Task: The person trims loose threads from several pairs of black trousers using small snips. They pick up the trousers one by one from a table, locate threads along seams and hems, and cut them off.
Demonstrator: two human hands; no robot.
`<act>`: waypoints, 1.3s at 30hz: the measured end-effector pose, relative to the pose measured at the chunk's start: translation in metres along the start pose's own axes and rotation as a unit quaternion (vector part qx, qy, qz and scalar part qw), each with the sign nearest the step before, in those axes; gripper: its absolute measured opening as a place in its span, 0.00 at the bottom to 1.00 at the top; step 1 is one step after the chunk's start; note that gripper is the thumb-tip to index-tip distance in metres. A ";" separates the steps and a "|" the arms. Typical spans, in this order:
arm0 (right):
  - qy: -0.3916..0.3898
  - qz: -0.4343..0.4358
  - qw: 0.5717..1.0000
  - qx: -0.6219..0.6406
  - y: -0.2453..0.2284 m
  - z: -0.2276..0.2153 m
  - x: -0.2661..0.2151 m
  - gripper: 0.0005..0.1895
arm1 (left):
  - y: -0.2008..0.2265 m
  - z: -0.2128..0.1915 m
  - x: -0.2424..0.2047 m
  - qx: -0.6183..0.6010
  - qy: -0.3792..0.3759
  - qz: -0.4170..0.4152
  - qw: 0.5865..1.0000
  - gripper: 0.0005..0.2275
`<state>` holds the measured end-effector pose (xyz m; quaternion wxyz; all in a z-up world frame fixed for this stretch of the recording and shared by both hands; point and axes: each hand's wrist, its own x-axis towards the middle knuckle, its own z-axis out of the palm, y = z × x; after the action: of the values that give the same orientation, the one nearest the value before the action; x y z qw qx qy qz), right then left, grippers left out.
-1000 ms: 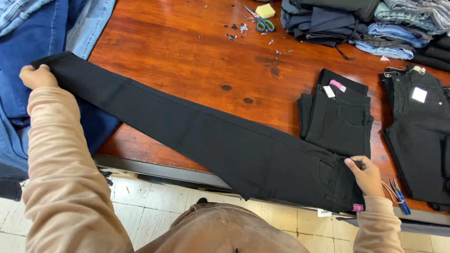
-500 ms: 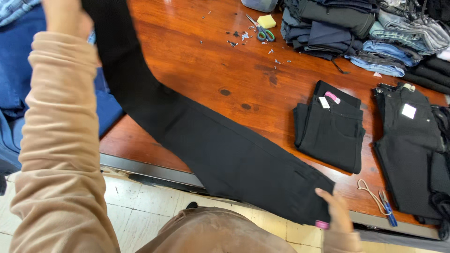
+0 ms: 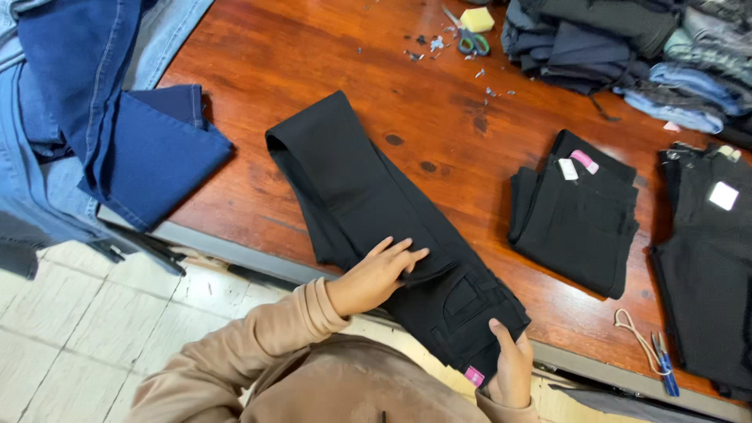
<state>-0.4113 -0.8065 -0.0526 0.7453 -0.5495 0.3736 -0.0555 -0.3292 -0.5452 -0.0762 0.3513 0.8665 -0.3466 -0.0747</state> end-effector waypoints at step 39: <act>-0.045 -0.127 0.979 -0.151 0.011 -0.074 0.067 0.20 | -0.237 -0.182 0.126 0.389 0.013 0.123 0.913 0.26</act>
<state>-0.4129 -0.8923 -0.1041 0.6568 -0.7005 0.2707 -0.0678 -0.0370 -0.4052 -0.0830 -0.0027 0.8863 -0.4470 0.1212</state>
